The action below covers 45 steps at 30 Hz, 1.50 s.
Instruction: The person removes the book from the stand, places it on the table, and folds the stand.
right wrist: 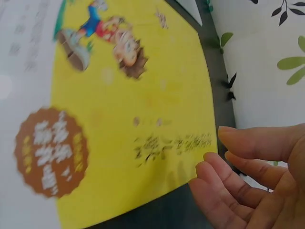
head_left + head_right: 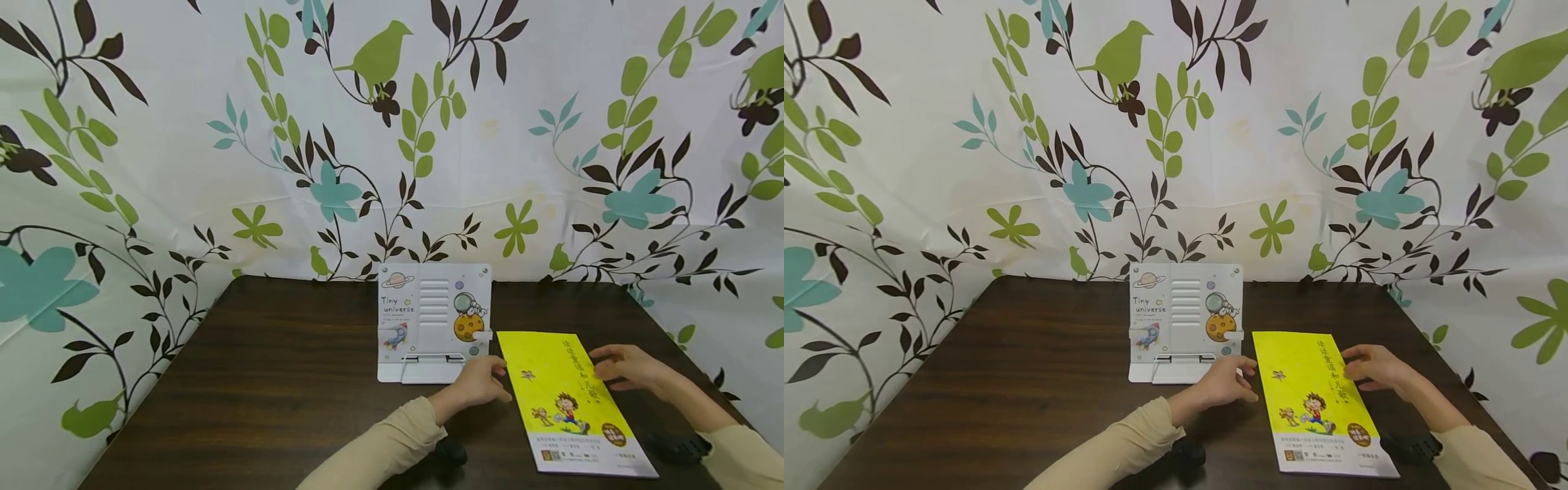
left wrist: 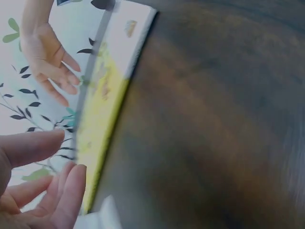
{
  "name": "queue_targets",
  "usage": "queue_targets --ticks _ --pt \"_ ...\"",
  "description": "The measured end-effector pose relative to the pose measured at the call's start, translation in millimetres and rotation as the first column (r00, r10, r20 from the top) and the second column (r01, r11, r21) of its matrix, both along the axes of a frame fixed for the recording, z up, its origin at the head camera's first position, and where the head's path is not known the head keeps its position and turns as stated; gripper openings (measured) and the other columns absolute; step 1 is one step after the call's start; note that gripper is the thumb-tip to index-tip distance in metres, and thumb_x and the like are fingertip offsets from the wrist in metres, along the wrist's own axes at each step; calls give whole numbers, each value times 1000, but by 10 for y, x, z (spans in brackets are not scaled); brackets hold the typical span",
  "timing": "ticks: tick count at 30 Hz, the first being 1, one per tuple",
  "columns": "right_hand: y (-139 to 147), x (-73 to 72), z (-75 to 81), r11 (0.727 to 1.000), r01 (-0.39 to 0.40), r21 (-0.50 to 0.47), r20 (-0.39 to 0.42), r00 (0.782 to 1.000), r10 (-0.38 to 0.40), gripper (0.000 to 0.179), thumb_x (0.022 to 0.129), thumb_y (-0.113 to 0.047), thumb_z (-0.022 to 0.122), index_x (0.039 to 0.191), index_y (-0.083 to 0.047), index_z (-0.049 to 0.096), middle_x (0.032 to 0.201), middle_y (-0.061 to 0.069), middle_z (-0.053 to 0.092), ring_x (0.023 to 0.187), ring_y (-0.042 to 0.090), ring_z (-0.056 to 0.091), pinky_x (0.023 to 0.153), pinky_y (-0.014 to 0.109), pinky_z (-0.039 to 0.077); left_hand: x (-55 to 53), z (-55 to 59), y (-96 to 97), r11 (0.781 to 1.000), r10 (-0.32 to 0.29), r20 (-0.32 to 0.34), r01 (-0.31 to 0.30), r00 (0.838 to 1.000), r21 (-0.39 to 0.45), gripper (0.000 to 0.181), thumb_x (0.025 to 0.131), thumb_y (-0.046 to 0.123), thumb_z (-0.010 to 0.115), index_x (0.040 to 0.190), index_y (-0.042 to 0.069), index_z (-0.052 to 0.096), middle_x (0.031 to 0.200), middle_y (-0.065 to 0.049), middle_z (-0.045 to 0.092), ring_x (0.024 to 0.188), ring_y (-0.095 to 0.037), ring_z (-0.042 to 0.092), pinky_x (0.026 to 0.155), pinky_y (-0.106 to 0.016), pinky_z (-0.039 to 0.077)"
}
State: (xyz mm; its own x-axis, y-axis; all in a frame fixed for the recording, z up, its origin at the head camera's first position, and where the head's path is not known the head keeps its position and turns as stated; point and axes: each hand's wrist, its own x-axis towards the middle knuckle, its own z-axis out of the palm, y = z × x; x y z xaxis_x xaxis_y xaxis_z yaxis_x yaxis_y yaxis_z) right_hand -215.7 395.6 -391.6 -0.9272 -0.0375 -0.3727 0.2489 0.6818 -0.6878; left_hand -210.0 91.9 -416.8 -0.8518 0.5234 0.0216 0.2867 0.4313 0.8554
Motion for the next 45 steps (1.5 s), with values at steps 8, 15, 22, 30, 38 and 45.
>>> queue_targets --ticks 8,15,22,30,38,45 --pt "-219 -75 167 998 -65 11 -46 997 65 64 81 -16 65 127 16 34 100 17 58 87 25 57 76 44 51 -95 305 -410 999 -14 -112 18 994 40 43 71 1 73 112 -3 60 95 -13 63 68 -9 61 57 -13 46" --pt "-418 -205 338 993 -110 29 -64 992 112 60 83 -16 63 127 16 36 100 18 59 91 29 56 78 45 50 -183 514 -780 997 50 -165 -40 985 60 43 72 1 71 113 -5 57 101 -17 61 80 -23 62 62 -17 48" --pt "-767 -369 485 977 -213 -13 -94 973 210 56 85 -17 62 126 13 39 103 19 59 97 33 56 78 46 50 -269 592 -1165 995 97 -238 -89 966 44 43 74 2 70 114 -5 56 102 -18 59 86 -26 61 67 -23 50" --pt "-1104 -485 494 965 -258 -56 -106 962 251 48 85 -14 62 123 10 45 104 17 60 96 32 57 80 44 50 -401 473 -1596 964 265 -310 -259 913 63 39 71 0 72 108 -5 60 97 -16 62 83 -27 62 69 -31 52" --pt "-1382 -541 463 961 -265 -73 -107 960 257 50 84 -11 62 124 12 42 104 18 59 94 32 56 81 43 50 -526 415 -1840 915 403 -341 -379 849 137 35 69 -5 70 102 -6 61 90 -17 60 76 -26 61 68 -35 51" --pt "-1489 -577 375 962 -250 -106 -131 963 236 47 85 -6 60 123 12 40 103 19 57 95 33 57 81 43 50 -566 381 -1927 905 426 -294 -402 856 143 37 71 -5 70 106 -6 58 94 -20 58 76 -28 63 62 -32 52"
